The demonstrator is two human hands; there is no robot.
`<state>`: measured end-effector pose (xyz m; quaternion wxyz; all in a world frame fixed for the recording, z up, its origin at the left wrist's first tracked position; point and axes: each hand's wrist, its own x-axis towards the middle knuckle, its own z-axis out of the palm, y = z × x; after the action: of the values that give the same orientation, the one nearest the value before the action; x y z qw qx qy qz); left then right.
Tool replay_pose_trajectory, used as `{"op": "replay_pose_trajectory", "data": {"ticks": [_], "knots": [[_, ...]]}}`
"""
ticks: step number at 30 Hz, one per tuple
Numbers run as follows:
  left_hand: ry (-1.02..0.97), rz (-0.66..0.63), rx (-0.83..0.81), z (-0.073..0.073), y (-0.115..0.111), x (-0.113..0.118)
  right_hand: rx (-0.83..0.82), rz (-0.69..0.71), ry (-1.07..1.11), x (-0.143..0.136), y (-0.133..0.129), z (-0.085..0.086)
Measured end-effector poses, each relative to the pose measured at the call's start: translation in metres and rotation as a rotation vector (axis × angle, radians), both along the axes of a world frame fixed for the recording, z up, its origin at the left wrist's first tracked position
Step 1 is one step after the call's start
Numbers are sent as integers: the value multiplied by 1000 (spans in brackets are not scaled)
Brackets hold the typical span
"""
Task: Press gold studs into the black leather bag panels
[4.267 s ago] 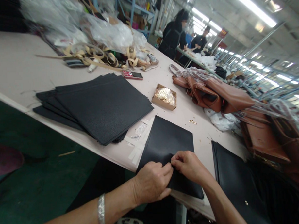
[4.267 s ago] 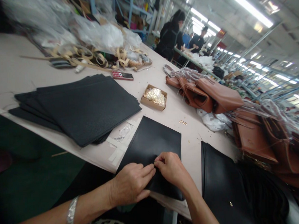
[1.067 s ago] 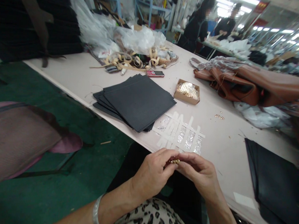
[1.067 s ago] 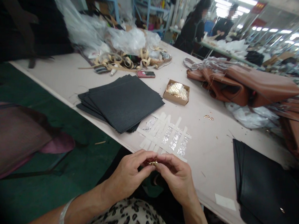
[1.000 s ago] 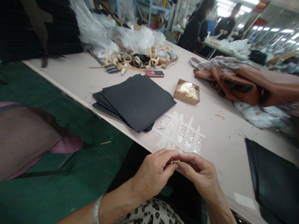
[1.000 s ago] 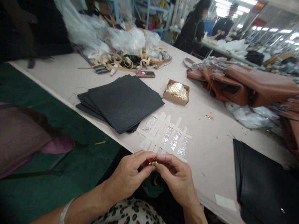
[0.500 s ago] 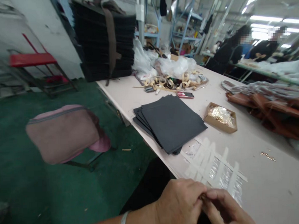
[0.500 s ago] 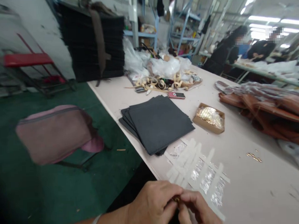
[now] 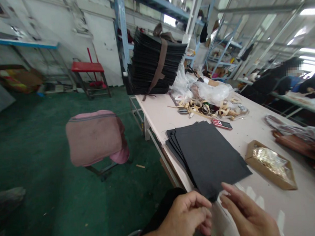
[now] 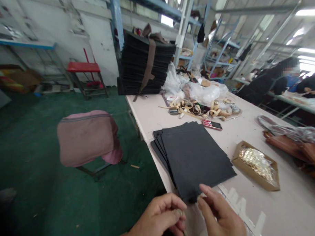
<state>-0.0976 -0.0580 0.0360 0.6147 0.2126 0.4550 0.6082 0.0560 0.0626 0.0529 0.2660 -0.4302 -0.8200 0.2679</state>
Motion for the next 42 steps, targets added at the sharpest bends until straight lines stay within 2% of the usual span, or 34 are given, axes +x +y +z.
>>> {"op": "replay_pose_trajectory", "data": {"ticks": [2,5,8,12,15,17,19,23,25,27,36,39,42], "knots": [[-77,66,-56,0,0,-7,137,17,-38,-21,27,7],[73,99,-123,0,-2,-15,230,32,-101,-53,56,9],[182,156,-165,-5,-3,-22,287,136,-176,-69,66,4],[215,213,-88,-16,-2,-29,241,281,-237,-49,49,6],[125,178,20,-20,-3,-33,75,384,-257,-20,22,15],[42,120,15,-17,-5,-33,-69,442,-244,-4,6,18],[-22,67,-26,-14,-8,-31,-207,403,-182,3,-5,16],[-93,38,-134,-11,-12,-21,-535,126,51,2,-11,-1],[-81,43,-199,-11,-13,-17,-685,76,142,-4,-11,-8],[-65,52,-237,-13,-13,-14,-762,75,180,-9,-12,-10],[-59,5,-235,-14,-15,-14,-756,67,101,-23,-19,2],[-3,-9,-235,-17,-17,-15,-763,79,99,-24,-18,1],[110,-49,-240,-17,-20,-16,-761,34,126,-24,-19,-1]]}}
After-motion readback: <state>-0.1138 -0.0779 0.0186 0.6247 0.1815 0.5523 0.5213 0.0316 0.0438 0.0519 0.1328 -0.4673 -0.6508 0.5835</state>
